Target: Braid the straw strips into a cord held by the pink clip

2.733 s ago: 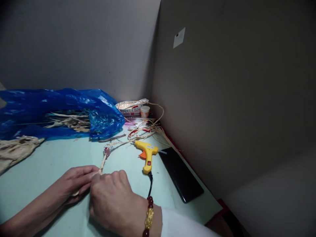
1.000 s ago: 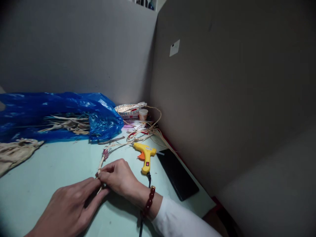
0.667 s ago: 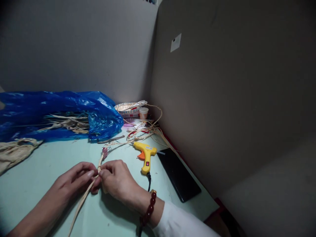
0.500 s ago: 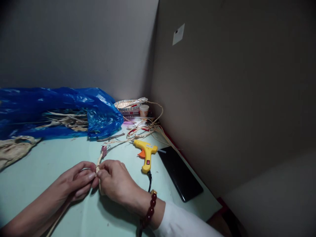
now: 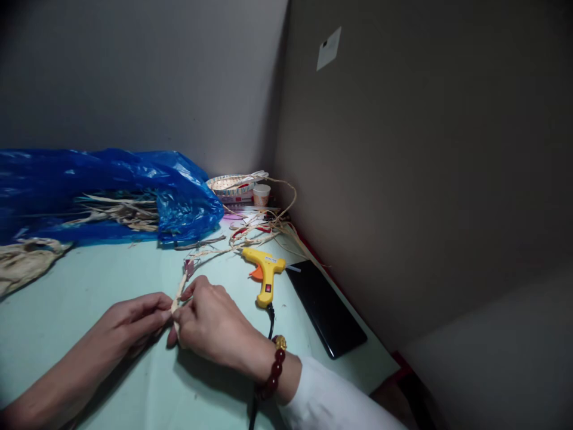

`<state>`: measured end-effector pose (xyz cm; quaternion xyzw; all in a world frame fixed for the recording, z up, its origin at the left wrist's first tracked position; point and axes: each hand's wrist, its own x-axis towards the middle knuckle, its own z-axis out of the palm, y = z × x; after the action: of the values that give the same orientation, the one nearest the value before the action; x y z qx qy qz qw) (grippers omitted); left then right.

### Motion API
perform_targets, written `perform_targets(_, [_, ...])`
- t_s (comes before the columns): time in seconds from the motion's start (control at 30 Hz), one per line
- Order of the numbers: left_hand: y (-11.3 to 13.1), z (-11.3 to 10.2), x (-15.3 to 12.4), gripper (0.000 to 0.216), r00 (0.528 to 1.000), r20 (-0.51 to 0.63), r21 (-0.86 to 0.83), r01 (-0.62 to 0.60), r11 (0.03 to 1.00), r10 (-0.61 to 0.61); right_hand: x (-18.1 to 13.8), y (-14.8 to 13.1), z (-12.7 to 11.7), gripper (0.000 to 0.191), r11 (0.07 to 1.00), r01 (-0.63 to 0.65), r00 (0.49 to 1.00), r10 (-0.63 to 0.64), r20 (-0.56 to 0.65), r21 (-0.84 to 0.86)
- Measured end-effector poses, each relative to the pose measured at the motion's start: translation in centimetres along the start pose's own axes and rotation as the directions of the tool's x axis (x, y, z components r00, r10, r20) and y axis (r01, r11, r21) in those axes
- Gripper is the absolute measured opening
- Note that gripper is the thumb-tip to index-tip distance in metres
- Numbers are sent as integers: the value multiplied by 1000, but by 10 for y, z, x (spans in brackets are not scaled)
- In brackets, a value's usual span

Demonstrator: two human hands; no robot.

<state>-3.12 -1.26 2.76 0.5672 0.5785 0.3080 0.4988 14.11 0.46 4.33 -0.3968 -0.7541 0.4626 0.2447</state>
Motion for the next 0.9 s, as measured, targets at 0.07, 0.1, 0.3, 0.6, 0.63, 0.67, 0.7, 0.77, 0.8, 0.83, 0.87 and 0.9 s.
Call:
perform_targets(0.07, [-1, 0, 0, 30, 1000, 1, -23, 0, 1000, 0, 0, -2, -3, 10, 995, 9, 1000, -10, -12, -94])
perform_targets(0.1, [-1, -1, 1, 31, 1000, 8, -41, 3, 999, -2, 0, -2, -4, 10, 991, 16, 1000, -17, -14, -131])
perform_targets(0.3, [1, -3, 3, 30, 998, 6, -131, 57, 990, -57, 5, -5, -17, 15, 982, 73, 997, -66, 44, -173])
perform_targets(0.6, [-2, -2, 0, 35, 999, -23, -47, 40, 998, -41, -2, -15, -8, 24, 939, 37, 988, -87, -131, -342])
perform_targets(0.63, [-3, -1, 1, 35, 999, -40, -26, 16, 1000, -17, -4, -16, -4, 25, 943, 43, 988, -90, -129, -331])
perform_targets(0.67, [-4, 0, 1, 36, 998, -59, -10, -5, 1000, 5, -6, -17, 0, 25, 947, 50, 988, -94, -125, -319])
perform_targets(0.7, [-4, 0, 1, 38, 997, -73, -6, -19, 1000, 19, -8, -18, 4, 26, 948, 59, 987, -102, -123, -314])
perform_targets(0.77, [-4, 1, 1, 39, 998, -62, -50, -5, 999, 2, -11, -17, 12, 26, 930, 91, 985, -138, -107, -356])
perform_targets(0.8, [-3, 1, 2, 38, 999, -38, -90, 22, 996, -25, -12, -16, 15, 24, 904, 117, 981, -169, -92, -412])
perform_targets(0.83, [-3, 1, 2, 37, 998, -7, -136, 57, 989, -58, -13, -14, 18, 21, 862, 147, 976, -205, -68, -484])
perform_targets(0.87, [-3, 1, 2, 36, 996, 25, -183, 94, 979, -91, -14, -12, 20, 17, 808, 181, 970, -242, -36, -560])
perform_targets(0.9, [-2, 1, 3, 36, 991, 53, -223, 128, 966, -119, -14, -11, 21, 15, 747, 216, 961, -278, 0, -628])
